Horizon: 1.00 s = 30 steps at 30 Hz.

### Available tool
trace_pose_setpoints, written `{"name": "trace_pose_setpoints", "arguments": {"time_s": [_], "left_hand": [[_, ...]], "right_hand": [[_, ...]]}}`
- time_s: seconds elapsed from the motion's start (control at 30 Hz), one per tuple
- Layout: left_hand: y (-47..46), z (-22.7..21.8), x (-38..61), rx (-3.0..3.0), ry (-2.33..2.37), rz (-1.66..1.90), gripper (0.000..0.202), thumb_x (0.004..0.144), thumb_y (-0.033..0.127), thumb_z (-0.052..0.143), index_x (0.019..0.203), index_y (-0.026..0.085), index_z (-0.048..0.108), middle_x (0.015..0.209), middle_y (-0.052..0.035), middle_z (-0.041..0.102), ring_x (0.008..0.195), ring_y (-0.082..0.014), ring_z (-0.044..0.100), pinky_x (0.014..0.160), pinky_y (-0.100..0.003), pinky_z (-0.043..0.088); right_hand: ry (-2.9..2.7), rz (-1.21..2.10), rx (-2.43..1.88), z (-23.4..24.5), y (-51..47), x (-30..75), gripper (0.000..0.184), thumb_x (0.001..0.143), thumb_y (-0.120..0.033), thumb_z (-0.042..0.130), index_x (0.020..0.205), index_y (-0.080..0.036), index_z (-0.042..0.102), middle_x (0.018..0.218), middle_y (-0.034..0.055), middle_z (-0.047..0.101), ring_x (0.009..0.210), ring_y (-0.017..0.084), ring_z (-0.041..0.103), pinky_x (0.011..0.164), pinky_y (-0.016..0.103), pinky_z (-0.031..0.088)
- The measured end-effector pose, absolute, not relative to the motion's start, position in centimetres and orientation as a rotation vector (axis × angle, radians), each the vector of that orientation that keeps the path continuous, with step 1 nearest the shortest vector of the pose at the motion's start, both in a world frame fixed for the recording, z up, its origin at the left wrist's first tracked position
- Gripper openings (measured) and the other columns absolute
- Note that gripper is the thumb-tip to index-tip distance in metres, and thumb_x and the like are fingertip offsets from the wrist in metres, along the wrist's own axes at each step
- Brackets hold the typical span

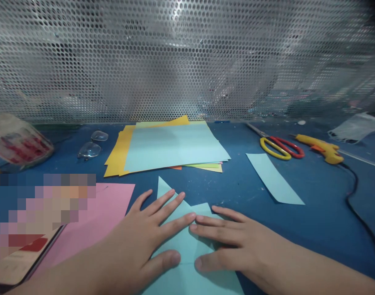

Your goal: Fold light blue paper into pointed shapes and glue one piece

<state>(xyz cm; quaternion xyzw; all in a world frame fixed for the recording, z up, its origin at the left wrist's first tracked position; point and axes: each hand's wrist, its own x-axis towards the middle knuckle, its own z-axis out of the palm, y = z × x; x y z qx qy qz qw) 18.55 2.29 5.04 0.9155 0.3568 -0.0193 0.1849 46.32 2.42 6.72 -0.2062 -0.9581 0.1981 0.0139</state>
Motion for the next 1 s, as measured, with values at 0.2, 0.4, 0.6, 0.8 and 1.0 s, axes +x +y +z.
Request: {"name": "trace_pose_setpoints", "arguments": {"time_s": [0.2,0.4,0.6,0.8,1.0], "left_hand": [[2.3,5.5,18.8,2.597,0.995,-0.081,0.059,0.103,0.058,0.036,0.154,0.046,0.008,0.163,-0.0031,0.007,0.149,-0.0382,0.014,0.109,-0.076,0.020],[2.4,6.0,18.7,2.582,0.976,-0.114,0.056,0.103,0.058,0.036,0.153,0.048,0.012,0.163,-0.0044,0.005,0.148,-0.0393,0.011,0.108,-0.078,0.015],[2.6,6.5,18.6,2.635,0.930,-0.149,0.052,0.105,0.054,0.034,0.151,0.053,0.009,0.162,-0.0050,0.004,0.147,-0.0381,0.012,0.107,-0.078,0.018],[2.8,7.1,17.7,2.721,0.896,-0.240,0.055,0.105,0.052,0.036,0.149,0.056,0.003,0.163,0.0005,0.006,0.148,-0.0384,0.013,0.104,-0.079,0.024],[3.6,7.9,16.6,2.698,0.899,-0.322,0.059,0.100,0.066,0.032,0.148,0.057,-0.001,0.162,0.0013,0.003,0.146,-0.0406,0.011,0.102,-0.082,0.018]], "right_hand": [[-3.048,0.523,-0.586,6.8,2.5,46.7,0.050,0.091,-0.003,0.046,0.131,-0.030,0.063,0.149,0.0042,0.050,0.144,0.017,0.033,0.117,0.047,0.024],[-3.161,0.430,-0.517,7.9,3.0,47.2,0.046,0.084,-0.001,0.046,0.117,-0.023,0.071,0.149,0.0060,0.050,0.141,0.023,0.039,0.114,0.051,0.030],[-3.178,0.404,-0.454,8.6,3.7,48.3,0.046,0.073,-0.001,0.044,0.098,-0.022,0.076,0.146,0.0025,0.052,0.141,0.025,0.036,0.112,0.050,0.035],[-3.094,0.431,-0.439,8.3,3.9,48.7,0.038,0.072,-0.003,0.044,0.088,-0.021,0.074,0.142,0.0018,0.058,0.140,0.023,0.040,0.114,0.047,0.034],[-3.008,0.429,-0.425,8.2,3.8,48.8,0.032,0.074,-0.002,0.045,0.078,-0.022,0.069,0.140,0.0003,0.060,0.138,0.022,0.045,0.115,0.044,0.036]]}}
